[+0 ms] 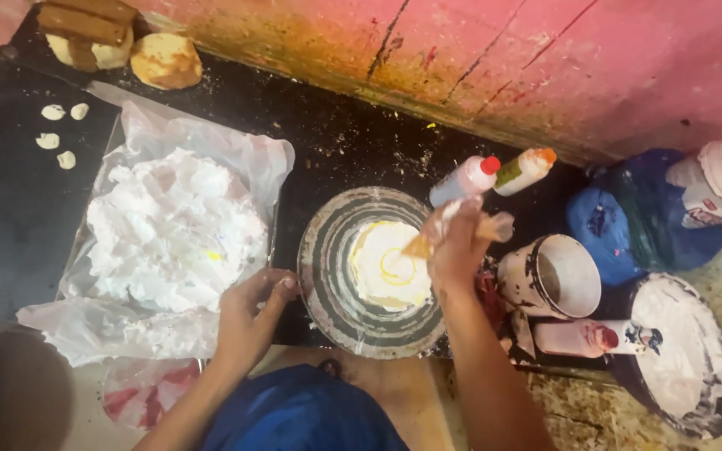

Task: The person spreads yellow syrup onto a round cake base using a metal spatula, applies white cream from a container, and smooths the cream over the top and sides while rotating the cake on a stand.

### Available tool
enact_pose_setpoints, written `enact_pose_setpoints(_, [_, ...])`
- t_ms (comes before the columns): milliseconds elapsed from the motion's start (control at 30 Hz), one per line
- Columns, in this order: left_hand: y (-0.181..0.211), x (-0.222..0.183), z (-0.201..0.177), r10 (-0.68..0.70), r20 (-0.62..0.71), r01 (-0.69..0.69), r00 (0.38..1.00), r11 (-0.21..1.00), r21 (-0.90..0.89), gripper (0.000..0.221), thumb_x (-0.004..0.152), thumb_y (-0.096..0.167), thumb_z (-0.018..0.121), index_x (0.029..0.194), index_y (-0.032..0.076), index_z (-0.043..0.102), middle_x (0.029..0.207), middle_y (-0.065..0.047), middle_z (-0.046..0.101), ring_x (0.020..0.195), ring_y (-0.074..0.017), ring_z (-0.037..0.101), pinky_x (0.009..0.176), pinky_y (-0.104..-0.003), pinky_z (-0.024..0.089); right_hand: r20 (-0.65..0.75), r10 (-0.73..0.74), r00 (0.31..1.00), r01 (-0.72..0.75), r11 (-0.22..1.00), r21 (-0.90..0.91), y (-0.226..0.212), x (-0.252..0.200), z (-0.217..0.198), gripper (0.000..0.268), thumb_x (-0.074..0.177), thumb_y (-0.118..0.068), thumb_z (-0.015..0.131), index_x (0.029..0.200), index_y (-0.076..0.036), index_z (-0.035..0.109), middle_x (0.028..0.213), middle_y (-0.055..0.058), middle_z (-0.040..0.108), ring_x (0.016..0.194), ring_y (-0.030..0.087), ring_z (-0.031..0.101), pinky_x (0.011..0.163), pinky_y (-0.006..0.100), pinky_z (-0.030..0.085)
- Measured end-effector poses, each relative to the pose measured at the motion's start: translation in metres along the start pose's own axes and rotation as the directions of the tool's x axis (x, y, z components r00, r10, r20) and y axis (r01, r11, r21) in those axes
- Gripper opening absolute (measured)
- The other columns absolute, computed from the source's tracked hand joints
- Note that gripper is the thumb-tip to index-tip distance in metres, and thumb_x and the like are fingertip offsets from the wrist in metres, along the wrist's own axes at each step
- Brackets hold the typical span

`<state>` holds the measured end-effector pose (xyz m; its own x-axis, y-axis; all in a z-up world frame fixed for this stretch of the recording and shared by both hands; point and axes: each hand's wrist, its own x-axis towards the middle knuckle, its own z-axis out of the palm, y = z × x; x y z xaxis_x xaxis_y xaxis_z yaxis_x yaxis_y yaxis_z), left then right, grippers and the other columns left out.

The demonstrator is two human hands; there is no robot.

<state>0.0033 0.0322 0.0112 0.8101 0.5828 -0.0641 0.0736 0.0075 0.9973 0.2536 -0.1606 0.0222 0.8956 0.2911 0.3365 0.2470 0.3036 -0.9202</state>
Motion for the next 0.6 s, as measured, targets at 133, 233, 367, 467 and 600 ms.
enact_pose_setpoints(133, [0.006, -0.004, -0.006, 0.073, 0.031, -0.075, 0.997, 0.996, 0.045, 0.027, 0.098, 0.023, 0.062, 0.104, 0.001, 0.076, 0.092, -0.007, 0.081, 0.089, -0.0136, 0.075, 0.071, -0.027, 0.057, -0.066, -0.067, 0.996, 0.046, 0.960, -0.277, -0.013, 0.005, -0.026, 0.030, 0.117, -0.024, 0.036, 0.093, -0.012, 0.050, 0.078, -0.002, 0.055, 0.061, 0.007, 0.050, 0.048, 0.024, 0.042])
enact_pose_setpoints(233, [0.006, -0.003, -0.011, -0.057, -0.018, 0.057, 0.998, 0.998, -0.003, 0.028, 0.097, 0.024, 0.062, 0.105, 0.001, 0.076, 0.090, -0.008, 0.080, 0.088, -0.0136, 0.074, 0.068, -0.028, 0.057, 0.037, -0.096, 0.995, 0.102, 0.968, -0.227, -0.019, -0.006, -0.037, 0.030, 0.114, -0.023, 0.036, 0.090, -0.012, 0.051, 0.071, -0.001, 0.052, 0.053, 0.007, 0.044, 0.045, 0.025, 0.037])
enact_pose_setpoints(367, [-0.001, -0.005, -0.011, -0.163, 0.004, 0.162, 0.987, 0.984, 0.074, 0.030, 0.098, 0.027, 0.062, 0.106, 0.002, 0.076, 0.087, -0.009, 0.080, 0.081, -0.0156, 0.072, 0.062, -0.030, 0.051, -0.002, -0.084, 0.997, 0.081, 0.966, -0.245, -0.006, -0.002, -0.012, 0.038, 0.115, -0.026, 0.033, 0.086, -0.012, 0.052, 0.069, -0.001, 0.054, 0.052, 0.008, 0.046, 0.047, 0.025, 0.039])
enact_pose_setpoints(467, [0.000, -0.007, -0.011, 0.012, 0.044, -0.015, 0.999, 0.998, 0.068, 0.029, 0.097, 0.026, 0.063, 0.105, 0.001, 0.075, 0.087, -0.008, 0.080, 0.083, -0.0130, 0.075, 0.069, -0.026, 0.056, -0.011, -0.032, 0.999, 0.027, 0.945, -0.327, -0.015, -0.017, -0.003, 0.038, 0.115, -0.024, 0.034, 0.088, -0.010, 0.056, 0.073, 0.000, 0.058, 0.058, 0.009, 0.051, 0.051, 0.026, 0.044])
enact_pose_setpoints(600, [-0.001, -0.009, -0.013, -0.083, 0.008, 0.082, 0.997, 0.997, 0.006, 0.029, 0.098, 0.025, 0.061, 0.105, 0.001, 0.075, 0.088, -0.008, 0.079, 0.084, -0.0138, 0.074, 0.066, -0.029, 0.056, -0.158, -0.023, 0.987, -0.022, 0.961, -0.276, -0.035, 0.003, -0.021, 0.038, 0.114, -0.030, 0.034, 0.090, -0.011, 0.057, 0.073, 0.000, 0.060, 0.060, 0.010, 0.055, 0.053, 0.025, 0.046])
